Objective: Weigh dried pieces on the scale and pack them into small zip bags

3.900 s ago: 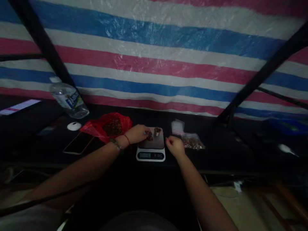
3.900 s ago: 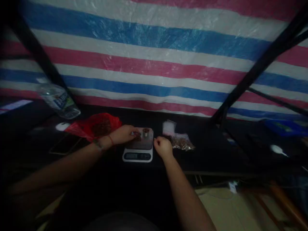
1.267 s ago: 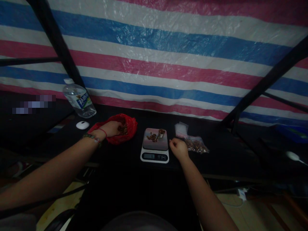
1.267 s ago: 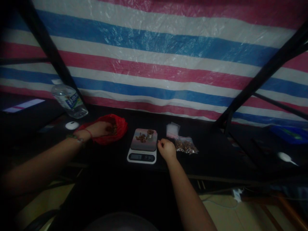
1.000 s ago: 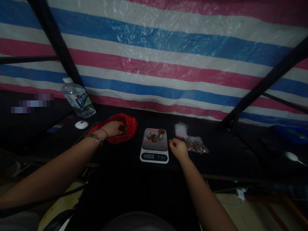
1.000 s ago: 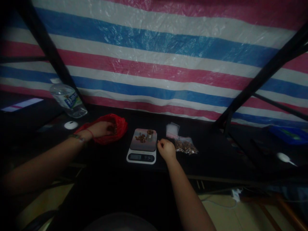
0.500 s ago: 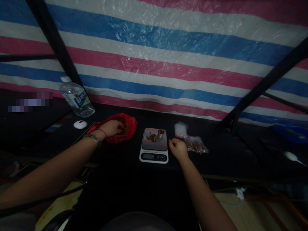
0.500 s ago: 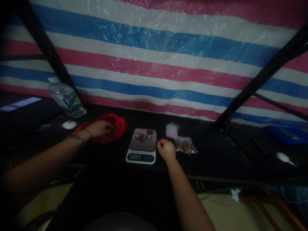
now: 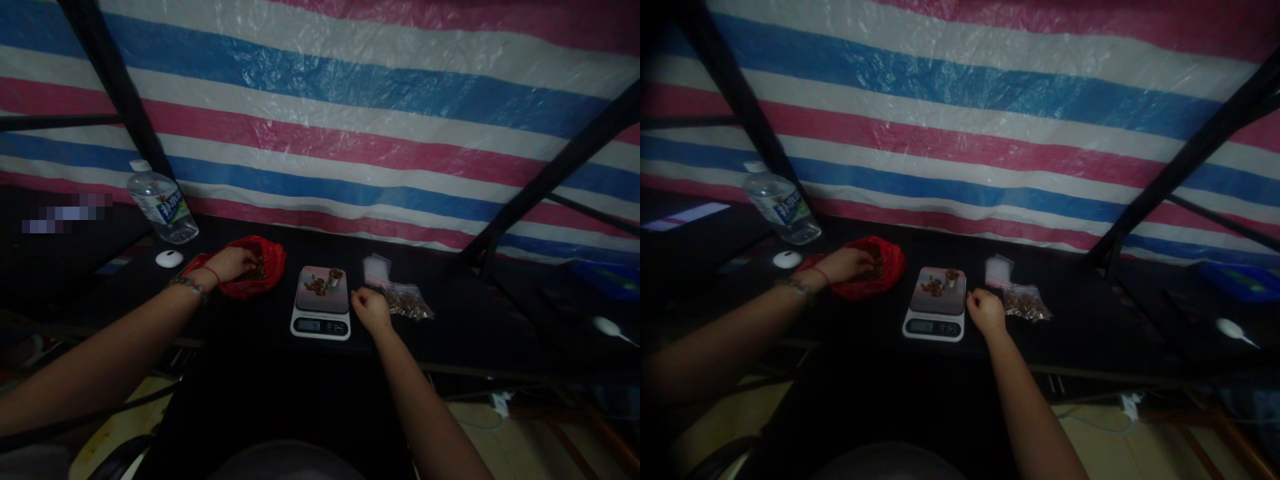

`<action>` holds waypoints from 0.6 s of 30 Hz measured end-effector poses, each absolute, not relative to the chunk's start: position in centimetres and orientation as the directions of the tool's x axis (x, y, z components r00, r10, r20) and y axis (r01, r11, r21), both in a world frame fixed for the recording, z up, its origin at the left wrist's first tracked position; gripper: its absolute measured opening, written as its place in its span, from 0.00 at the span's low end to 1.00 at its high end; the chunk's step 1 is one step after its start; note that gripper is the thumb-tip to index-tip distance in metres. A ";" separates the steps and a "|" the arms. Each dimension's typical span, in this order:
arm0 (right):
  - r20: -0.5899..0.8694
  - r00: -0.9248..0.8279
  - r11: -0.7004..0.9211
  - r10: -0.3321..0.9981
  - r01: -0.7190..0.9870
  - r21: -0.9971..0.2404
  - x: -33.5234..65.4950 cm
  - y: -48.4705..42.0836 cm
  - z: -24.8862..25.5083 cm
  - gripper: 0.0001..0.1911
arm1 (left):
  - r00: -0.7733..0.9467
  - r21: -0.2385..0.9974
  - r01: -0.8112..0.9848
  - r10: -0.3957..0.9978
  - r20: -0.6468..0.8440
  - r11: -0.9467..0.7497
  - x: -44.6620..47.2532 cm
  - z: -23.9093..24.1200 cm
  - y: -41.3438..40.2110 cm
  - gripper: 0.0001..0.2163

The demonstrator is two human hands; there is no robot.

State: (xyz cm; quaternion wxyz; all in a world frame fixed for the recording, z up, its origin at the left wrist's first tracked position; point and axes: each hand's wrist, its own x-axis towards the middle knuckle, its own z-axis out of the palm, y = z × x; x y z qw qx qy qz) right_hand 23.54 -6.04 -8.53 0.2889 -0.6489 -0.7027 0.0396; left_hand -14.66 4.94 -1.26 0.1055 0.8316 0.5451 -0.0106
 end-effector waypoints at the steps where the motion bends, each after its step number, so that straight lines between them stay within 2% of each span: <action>1: 0.355 0.008 0.155 0.935 0.890 -0.428 23.5 -6.0 -8.6 0.17 | 0.406 0.162 0.909 0.905 -0.127 -0.384 -14.7 -1.4 5.0 0.16; 11: 0.365 -0.006 0.170 0.931 0.893 -0.417 23.7 -5.8 -8.8 0.17 | 0.393 0.110 0.918 0.911 -0.126 -0.381 -14.7 -0.9 5.0 0.15; 15: 0.353 -0.005 0.165 0.936 0.890 -0.425 23.6 -5.9 -8.6 0.17 | 0.478 0.092 0.876 0.878 -0.039 -0.473 -14.5 -0.8 4.8 0.15; 18: 0.351 0.000 0.161 0.936 0.889 -0.429 23.6 -5.9 -8.6 0.17 | 0.574 0.125 0.813 0.819 -0.005 -0.569 -14.1 -1.2 4.5 0.15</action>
